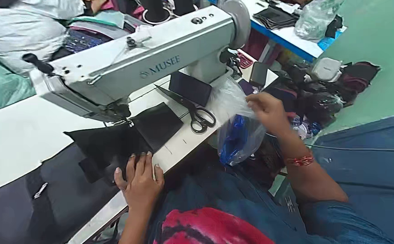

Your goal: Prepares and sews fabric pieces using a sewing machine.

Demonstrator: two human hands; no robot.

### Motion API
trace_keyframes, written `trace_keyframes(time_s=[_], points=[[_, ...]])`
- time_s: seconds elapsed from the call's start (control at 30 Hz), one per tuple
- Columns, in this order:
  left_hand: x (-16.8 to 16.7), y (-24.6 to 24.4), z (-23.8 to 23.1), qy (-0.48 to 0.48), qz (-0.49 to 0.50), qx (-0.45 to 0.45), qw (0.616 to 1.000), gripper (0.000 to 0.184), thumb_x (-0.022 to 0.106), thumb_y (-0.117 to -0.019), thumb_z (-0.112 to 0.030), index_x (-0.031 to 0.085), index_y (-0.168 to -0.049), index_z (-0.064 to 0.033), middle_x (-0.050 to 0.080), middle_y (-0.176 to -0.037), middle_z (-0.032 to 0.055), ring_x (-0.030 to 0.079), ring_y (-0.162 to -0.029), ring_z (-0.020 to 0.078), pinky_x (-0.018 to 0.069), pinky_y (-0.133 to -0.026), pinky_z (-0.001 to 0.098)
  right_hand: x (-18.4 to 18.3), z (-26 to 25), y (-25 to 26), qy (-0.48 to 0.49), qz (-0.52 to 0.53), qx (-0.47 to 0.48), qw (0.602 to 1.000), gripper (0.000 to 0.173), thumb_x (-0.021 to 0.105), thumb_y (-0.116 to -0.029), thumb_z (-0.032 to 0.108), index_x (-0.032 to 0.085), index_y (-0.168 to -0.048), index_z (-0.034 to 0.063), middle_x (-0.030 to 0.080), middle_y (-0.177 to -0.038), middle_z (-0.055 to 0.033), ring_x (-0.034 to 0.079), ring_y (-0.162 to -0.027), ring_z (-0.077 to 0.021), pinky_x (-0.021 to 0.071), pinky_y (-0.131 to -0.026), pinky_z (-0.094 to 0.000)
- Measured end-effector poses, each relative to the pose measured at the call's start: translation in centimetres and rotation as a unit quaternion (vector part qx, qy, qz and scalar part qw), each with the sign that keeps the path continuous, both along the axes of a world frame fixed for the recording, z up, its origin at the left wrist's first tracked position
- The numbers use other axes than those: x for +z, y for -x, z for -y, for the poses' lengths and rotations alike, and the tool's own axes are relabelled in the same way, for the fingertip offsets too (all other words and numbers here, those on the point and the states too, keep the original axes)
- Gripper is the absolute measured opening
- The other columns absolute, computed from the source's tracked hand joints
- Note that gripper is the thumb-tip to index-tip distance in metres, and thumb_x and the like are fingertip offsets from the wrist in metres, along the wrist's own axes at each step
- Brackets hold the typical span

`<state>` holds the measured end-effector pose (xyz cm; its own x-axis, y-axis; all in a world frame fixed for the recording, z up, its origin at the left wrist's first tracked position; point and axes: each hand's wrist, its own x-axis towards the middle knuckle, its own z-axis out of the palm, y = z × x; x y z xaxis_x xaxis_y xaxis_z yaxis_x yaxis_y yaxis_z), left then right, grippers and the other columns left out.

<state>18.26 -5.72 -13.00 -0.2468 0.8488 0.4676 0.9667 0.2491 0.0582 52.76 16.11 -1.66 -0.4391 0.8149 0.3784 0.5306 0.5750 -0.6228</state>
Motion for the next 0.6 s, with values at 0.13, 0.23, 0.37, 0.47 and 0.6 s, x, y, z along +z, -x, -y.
trace_keyframes(time_s=[0.13, 0.23, 0.37, 0.47, 0.6], points=[[0.1, 0.1, -0.1, 0.002, -0.008, 0.006, 1.0, 0.056, 0.033, -0.1027, -0.039, 0.07, -0.131, -0.0074, 0.07, -0.132, 0.0132, 0.053, -0.137, 0.0392, 0.0181, -0.118, 0.0642, 2.9, 1.0, -2.2, 0.191, -0.054, 0.029, 0.98, 0.019, 0.052, -0.1019, 0.002, 0.066, -0.114, -0.0002, 0.072, -0.107, -0.0096, 0.072, -0.09, -0.012, 0.0618, -0.083, -0.0303], [0.2, 0.0, 0.0, 0.007, -0.008, 0.007, 1.0, 0.055, 0.034, -0.1027, -0.038, 0.069, -0.131, -0.007, 0.069, -0.132, 0.0133, 0.052, -0.138, 0.0392, 0.0174, -0.119, 0.0634, 1.0, 1.8, -0.8, 0.289, 0.178, 0.111, 0.934, 0.02, 0.054, -0.1024, 0.002, 0.073, -0.109, 0.0012, 0.073, -0.1, -0.0137, 0.071, -0.09, -0.0237, 0.0573, -0.086, -0.0439], [0.4, -0.2, -0.1, 0.012, -0.008, 0.011, 1.0, 0.055, 0.034, -0.1023, -0.036, 0.07, -0.13, -0.0062, 0.069, -0.132, 0.0139, 0.054, -0.137, 0.0402, 0.0202, -0.118, 0.064, -5.0, 1.0, 3.0, 0.366, 0.385, 0.064, 0.845, 0.023, 0.051, -0.1025, 0.002, 0.07, -0.115, -0.0034, 0.068, -0.117, -0.0243, 0.063, -0.115, -0.039, 0.0466, -0.099, -0.0567], [0.3, -0.2, -0.1, 0.018, -0.003, 0.011, 1.0, 0.054, 0.034, -0.1018, -0.036, 0.07, -0.13, -0.0066, 0.069, -0.133, 0.0122, 0.054, -0.136, 0.0394, 0.0216, -0.118, 0.0639, -9.1, 0.1, 4.2, 0.397, 0.405, -0.02, 0.824, 0.032, 0.053, -0.1026, 0.012, 0.061, -0.126, -0.0086, 0.061, -0.13, -0.0301, 0.057, -0.126, -0.0437, 0.0432, -0.103, -0.0604], [0.6, -0.5, -0.2, 0.016, 0.0, 0.01, 1.0, 0.047, 0.043, -0.0975, -0.03, 0.072, -0.126, -0.0065, 0.071, -0.13, 0.0117, 0.058, -0.133, 0.0384, 0.0309, -0.113, 0.0671, -14.4, 0.7, 4.1, 0.367, 0.393, -0.018, 0.843, 0.043, 0.056, -0.1035, 0.024, 0.06, -0.135, -0.0048, 0.058, -0.14, -0.0287, 0.051, -0.135, -0.0453, 0.0379, -0.111, -0.0628]])
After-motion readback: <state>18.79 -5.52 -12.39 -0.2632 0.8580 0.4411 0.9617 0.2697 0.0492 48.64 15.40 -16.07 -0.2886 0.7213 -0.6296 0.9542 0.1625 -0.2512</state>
